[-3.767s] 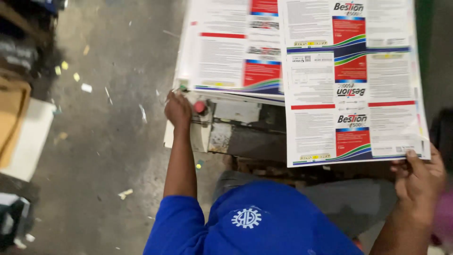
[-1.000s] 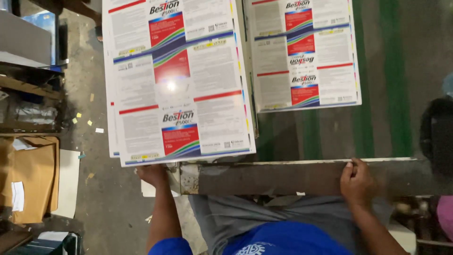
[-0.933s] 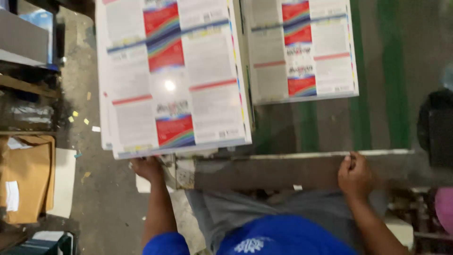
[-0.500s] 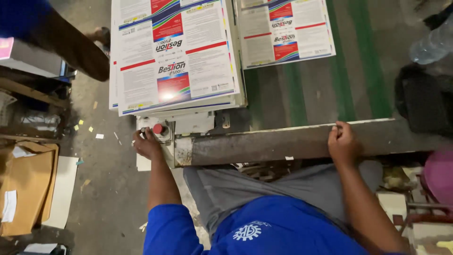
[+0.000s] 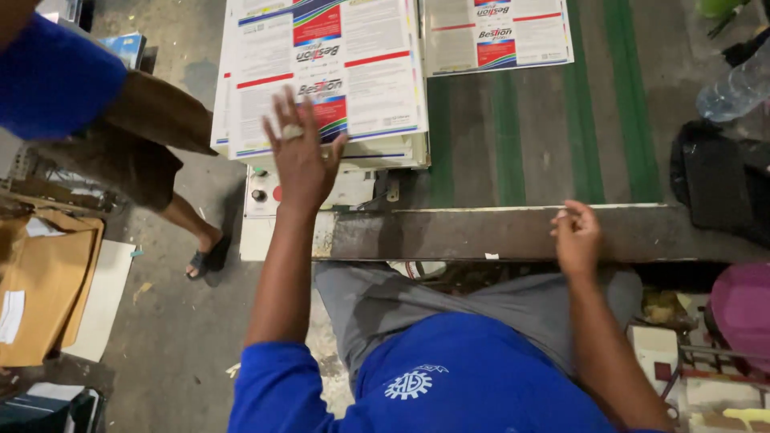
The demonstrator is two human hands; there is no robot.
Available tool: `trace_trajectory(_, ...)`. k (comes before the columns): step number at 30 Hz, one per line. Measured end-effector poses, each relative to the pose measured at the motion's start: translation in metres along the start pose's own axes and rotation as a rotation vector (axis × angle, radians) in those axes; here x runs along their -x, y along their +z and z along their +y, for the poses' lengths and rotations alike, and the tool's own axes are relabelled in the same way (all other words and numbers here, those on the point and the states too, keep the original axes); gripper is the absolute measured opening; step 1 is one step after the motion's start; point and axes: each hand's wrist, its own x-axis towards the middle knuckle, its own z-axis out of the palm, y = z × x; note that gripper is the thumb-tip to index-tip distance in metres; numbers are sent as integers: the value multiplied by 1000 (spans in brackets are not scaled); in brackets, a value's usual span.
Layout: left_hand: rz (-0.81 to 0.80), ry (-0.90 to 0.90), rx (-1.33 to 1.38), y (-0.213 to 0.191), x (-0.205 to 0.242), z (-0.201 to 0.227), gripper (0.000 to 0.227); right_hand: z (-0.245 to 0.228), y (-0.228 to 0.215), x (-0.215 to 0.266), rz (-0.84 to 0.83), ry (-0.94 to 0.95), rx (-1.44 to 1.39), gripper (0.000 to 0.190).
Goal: The person sits and repeatedly picks up printed sheets from a pile, folds them in half, and places them onto a growing stack on a table. The person occasionally adjusts the alignment of the stack with their hands.
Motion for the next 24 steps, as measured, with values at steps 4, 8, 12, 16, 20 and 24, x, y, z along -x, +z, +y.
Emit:
trace_trajectory(4, -221, 41, -30, -13, -10, 16, 81, 0, 8, 28, -114, -62, -10, 24)
trace_trajectory(8, -339, 118, -55, -33, 4, 20, 79, -8, 10, 61, -250, 33, -6, 29)
trace_trajectory(12, -281, 286, 23, -51, 26, 24, 41, -36, 27, 77, -464, 104, -55, 31)
trace_trajectory(16, -231, 303, 179, -54, 41, 89, 37, -133, 63, 90, -608, 20, -77, 36)
trace_trajectory(20, -234, 443, 221, -46, 51, 154, 44, -172, 80, 91, -667, 80, -645, 41)
trace_trajectory(24, -257, 492, 317, -46, 41, 177, 50, -148, 70, 73, -291, 185, -662, 29)
